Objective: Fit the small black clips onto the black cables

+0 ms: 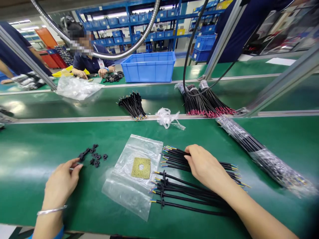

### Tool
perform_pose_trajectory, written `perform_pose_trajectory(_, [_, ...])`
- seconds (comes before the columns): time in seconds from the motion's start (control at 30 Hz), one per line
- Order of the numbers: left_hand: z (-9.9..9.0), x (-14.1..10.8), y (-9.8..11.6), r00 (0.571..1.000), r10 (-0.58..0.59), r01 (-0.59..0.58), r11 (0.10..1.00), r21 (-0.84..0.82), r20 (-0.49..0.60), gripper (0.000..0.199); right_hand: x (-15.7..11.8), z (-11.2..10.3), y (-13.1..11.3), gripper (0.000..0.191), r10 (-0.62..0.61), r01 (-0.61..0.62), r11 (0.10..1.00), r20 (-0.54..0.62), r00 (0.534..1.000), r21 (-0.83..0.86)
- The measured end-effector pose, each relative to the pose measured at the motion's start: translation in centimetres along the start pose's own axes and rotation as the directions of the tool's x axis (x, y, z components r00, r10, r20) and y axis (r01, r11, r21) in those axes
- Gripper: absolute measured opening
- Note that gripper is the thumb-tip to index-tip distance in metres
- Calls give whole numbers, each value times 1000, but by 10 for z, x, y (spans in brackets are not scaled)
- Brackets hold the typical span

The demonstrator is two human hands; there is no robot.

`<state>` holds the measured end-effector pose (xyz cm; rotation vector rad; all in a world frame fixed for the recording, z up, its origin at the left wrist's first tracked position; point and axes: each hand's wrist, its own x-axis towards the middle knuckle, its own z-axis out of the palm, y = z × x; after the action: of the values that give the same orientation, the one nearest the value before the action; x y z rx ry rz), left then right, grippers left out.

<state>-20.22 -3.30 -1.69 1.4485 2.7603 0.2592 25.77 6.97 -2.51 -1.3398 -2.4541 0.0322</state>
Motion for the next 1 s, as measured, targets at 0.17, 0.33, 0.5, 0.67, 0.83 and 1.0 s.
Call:
perform_pose_trajectory(0.17, [-12, -19, 16, 994, -83, 57, 953, -299, -75, 25, 3, 0, 2, 15, -41, 43, 998, -35, 999, 52])
perform_pose_trajectory(0.33, [-14, -53, 78, 994, -56, 113, 406, -907, 98, 42, -3, -10, -12, 21, -93, 112, 975, -109, 990, 193])
perform_pose_trajectory(0.5, [-10, -80, 138, 864, 279, 399, 125, -908, 418, 36, -13, -9, -30, 21, -210, 136, 937, 206, 956, 322])
perform_pose_trajectory(0.67, [-5, -90, 159, 771, 435, 438, 167, -883, 465, 37, -9, 3, -23, 28, -111, 44, 962, 241, 964, 268])
perform_pose_trajectory(0.83, [1, -88, 164, 783, 424, 368, 275, -889, 455, 40, -5, 6, -17, 28, -65, 3, 949, 185, 981, 316])
perform_pose_trajectory(1.0, [5, -85, 163, 789, 428, 316, 333, -888, 441, 41, -7, -3, -22, 24, -87, -45, 916, 308, 947, 398])
